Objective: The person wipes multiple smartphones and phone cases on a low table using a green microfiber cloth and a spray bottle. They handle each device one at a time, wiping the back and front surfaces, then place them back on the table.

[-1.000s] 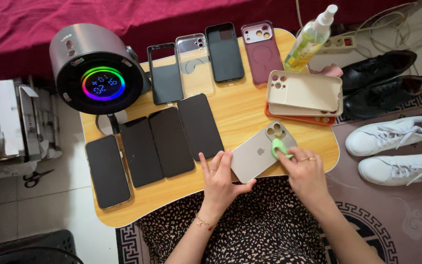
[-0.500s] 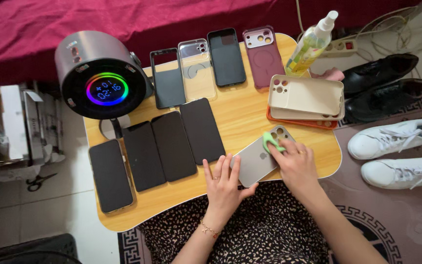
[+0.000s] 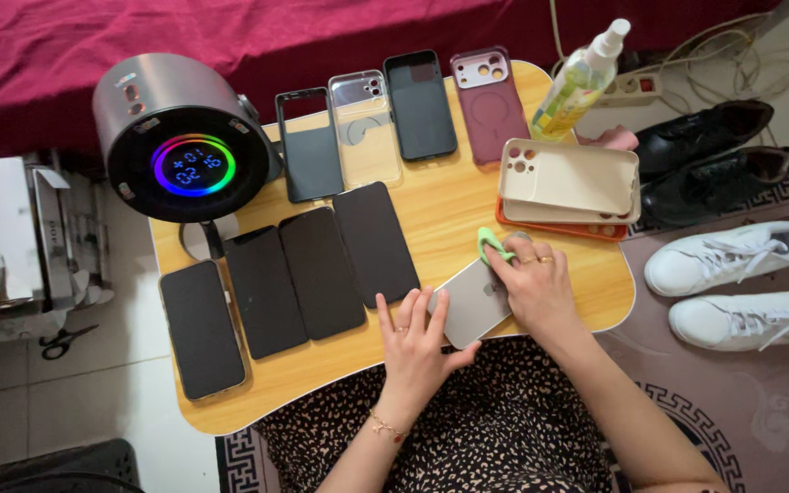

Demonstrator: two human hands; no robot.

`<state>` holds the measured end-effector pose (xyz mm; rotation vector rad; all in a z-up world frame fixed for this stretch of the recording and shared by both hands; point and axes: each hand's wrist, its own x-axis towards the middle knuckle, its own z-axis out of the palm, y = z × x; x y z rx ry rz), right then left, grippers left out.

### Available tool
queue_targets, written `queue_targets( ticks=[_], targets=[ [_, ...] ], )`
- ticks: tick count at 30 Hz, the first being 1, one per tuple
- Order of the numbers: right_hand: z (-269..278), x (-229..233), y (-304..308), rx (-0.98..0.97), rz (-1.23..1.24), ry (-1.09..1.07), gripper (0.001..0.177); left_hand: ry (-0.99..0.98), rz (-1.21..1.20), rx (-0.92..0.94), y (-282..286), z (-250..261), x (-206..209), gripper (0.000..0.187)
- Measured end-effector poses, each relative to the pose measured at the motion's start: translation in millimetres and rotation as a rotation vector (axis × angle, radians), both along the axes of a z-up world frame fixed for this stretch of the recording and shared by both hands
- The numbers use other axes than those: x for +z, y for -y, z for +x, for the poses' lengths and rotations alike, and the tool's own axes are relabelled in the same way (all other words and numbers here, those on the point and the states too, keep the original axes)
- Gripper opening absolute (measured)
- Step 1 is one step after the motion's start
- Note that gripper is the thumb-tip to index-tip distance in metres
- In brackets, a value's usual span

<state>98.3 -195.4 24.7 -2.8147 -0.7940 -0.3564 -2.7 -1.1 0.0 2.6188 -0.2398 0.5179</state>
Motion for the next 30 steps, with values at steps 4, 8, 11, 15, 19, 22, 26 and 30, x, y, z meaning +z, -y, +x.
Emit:
queue_targets(
  ticks=[4, 8, 11, 15, 19, 22, 26, 30],
  targets=[
    [-16.0, 4.7, 11.9, 0.005, 0.019, 0.006, 0.047, 0.017, 0.017, 0.031, 2.4, 0.8, -1.0, 0.086],
    [-50.1, 4.5, 34.4, -0.037, -0.006, -0.038, 0.048, 0.025, 0.012, 0.031, 2.7, -0.1, -5.7, 0.085],
    [-61.9, 1.4, 39.1, -0.059, -0.026, -0.073, 0.049, 0.025, 0.017, 0.024, 1.8, 1.0, -6.3, 0.085],
    [-63.8, -2.8, 24.7, 0.072, -0.011, -0.046, 0.05, 0.02, 0.018, 0.002, 0.1, 2.6, -5.4, 0.086],
    [-34.9, -3.8, 7.8, 0.152, 0.017, 0.04, 0.049, 0.046, 0.032, -0.011, -2.2, 3.0, -4.8, 0.085],
    [-2.0, -1.8, 5.3, 0.107, 0.024, 0.021, 0.044, 0.078, -0.005, -0.006, -3.7, 3.6, -2.7, 0.083],
    [11.4, -2.4, 9.8, 0.089, 0.046, -0.025, 0.044, 0.093, -0.105, 0.039, -1.0, 3.5, -1.5, 0.087],
    [-2.8, -6.7, 0.4, 0.103, 0.029, -0.035, 0.043, 0.084, -0.205, 0.058, 0.5, 4.3, -6.4, 0.096]
  ],
)
